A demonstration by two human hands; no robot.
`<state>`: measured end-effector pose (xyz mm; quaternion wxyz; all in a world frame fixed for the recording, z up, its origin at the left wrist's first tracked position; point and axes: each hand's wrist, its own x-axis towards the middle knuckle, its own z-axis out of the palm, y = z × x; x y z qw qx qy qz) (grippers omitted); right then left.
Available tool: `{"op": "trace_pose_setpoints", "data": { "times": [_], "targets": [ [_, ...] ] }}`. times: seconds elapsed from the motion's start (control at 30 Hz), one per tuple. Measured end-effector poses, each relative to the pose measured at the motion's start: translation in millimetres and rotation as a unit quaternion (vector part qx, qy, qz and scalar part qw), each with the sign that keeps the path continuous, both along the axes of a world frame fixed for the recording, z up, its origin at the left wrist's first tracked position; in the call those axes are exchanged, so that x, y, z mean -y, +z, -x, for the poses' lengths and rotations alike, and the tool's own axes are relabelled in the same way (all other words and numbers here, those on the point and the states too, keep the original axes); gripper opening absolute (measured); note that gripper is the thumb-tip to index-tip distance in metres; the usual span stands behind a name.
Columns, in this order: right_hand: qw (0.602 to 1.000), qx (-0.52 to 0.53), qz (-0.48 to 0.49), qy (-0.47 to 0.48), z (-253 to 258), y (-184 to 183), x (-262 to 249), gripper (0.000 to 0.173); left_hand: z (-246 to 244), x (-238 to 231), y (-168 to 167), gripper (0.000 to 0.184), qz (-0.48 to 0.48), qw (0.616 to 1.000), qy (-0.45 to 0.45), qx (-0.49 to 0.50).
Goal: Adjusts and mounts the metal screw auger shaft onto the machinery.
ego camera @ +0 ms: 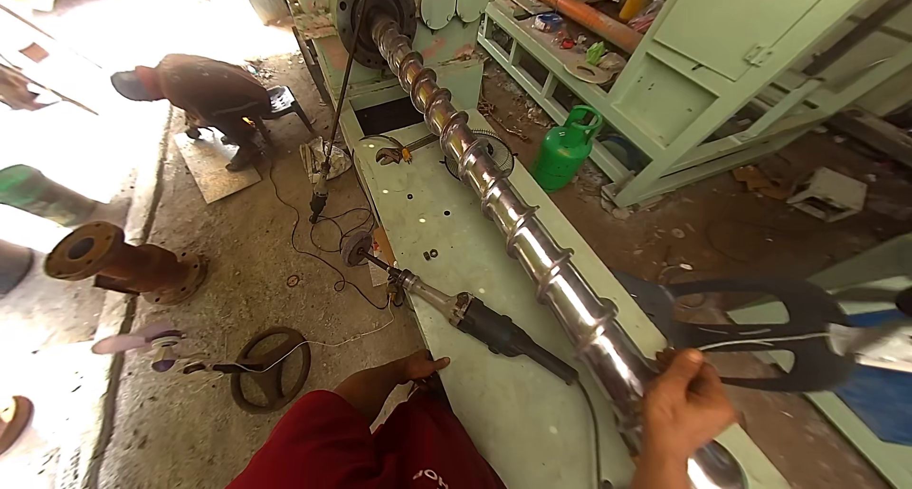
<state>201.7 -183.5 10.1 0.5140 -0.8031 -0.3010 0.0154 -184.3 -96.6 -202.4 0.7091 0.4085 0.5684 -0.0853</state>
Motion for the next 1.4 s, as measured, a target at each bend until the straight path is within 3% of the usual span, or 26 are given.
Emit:
{"op": "trace_pose_setpoints", "data": {
  "times": [1.4],
  "targets": [
    [1.000,0.002,0.007,-0.003,0.7,2.2,0.4,0.047,-0.7,0.5,3.8,0.068,0.002,1.000,0.004,0.004]
  ]
}}
